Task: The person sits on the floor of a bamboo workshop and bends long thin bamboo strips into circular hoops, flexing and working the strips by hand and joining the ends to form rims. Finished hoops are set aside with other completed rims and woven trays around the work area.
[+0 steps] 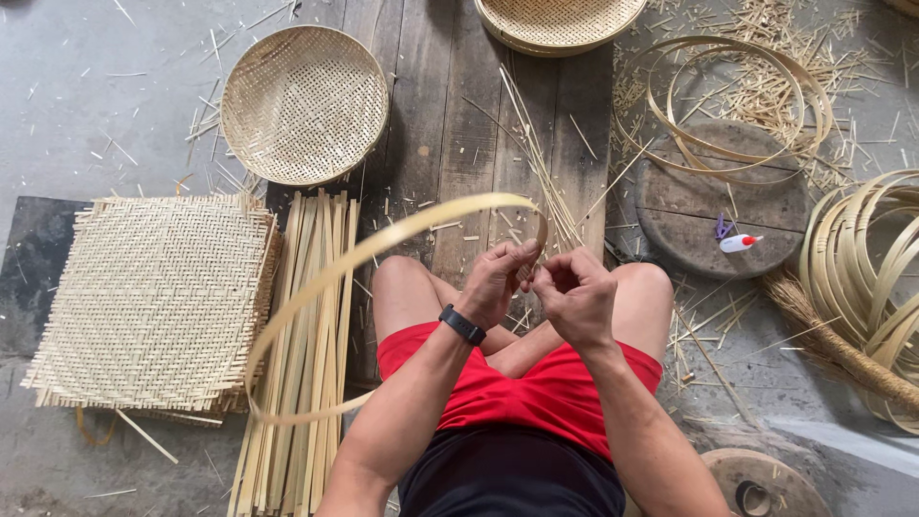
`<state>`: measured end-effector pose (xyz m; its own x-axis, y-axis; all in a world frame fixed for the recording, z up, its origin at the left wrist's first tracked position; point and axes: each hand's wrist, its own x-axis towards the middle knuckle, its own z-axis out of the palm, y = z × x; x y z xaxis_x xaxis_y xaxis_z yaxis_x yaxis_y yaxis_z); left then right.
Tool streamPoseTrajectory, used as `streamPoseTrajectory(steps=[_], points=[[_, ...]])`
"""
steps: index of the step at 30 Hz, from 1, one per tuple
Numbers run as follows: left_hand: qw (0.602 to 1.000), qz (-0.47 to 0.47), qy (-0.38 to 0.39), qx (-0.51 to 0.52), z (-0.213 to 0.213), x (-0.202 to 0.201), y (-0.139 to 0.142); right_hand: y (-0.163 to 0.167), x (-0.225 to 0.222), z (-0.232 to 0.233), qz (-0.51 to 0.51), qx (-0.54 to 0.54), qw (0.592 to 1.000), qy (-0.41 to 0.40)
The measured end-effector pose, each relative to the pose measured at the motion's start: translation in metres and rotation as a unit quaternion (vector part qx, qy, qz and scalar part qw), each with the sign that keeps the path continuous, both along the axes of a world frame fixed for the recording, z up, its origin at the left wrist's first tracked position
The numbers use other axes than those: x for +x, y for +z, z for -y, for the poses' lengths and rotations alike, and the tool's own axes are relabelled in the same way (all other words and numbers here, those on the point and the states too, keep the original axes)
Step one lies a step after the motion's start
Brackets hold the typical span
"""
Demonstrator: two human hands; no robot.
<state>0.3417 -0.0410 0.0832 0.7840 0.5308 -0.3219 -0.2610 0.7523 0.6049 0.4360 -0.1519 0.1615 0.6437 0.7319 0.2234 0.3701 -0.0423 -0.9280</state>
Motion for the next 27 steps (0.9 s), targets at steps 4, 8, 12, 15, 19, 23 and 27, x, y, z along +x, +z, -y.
streamPoseTrajectory(steps=[4, 8, 12, 15, 19, 23, 27], points=[[1.000, -0.002, 0.000, 0.000, 0.000, -0.001, 0.001, 0.001, 0.004, -0.002, -0.093, -0.046, 0.994, 0.018], [1.000, 0.010, -0.023, -0.009, -0.001, -0.003, 0.005, 0.003, 0.010, 0.000, -0.081, -0.152, 0.984, 0.037], [0.996, 0.017, -0.084, -0.023, -0.005, -0.008, 0.013, 0.008, 0.024, 0.004, -0.018, -0.153, 0.984, 0.092], [0.990, -0.007, -0.129, -0.058, -0.006, -0.011, 0.020, 0.006, 0.038, 0.002, -0.291, -0.087, 0.949, 0.088], [0.980, 0.027, -0.186, -0.059, 0.001, -0.014, 0.024, -0.014, 0.043, -0.004, -0.422, -0.066, 0.885, 0.186], [0.980, 0.004, -0.187, -0.067, 0.014, -0.017, 0.024, -0.041, 0.039, 0.000, -0.487, 0.060, 0.847, 0.207], [0.980, -0.030, -0.182, -0.075, 0.023, -0.018, 0.024, -0.064, 0.045, -0.008, -0.322, 0.022, 0.945, 0.050]])
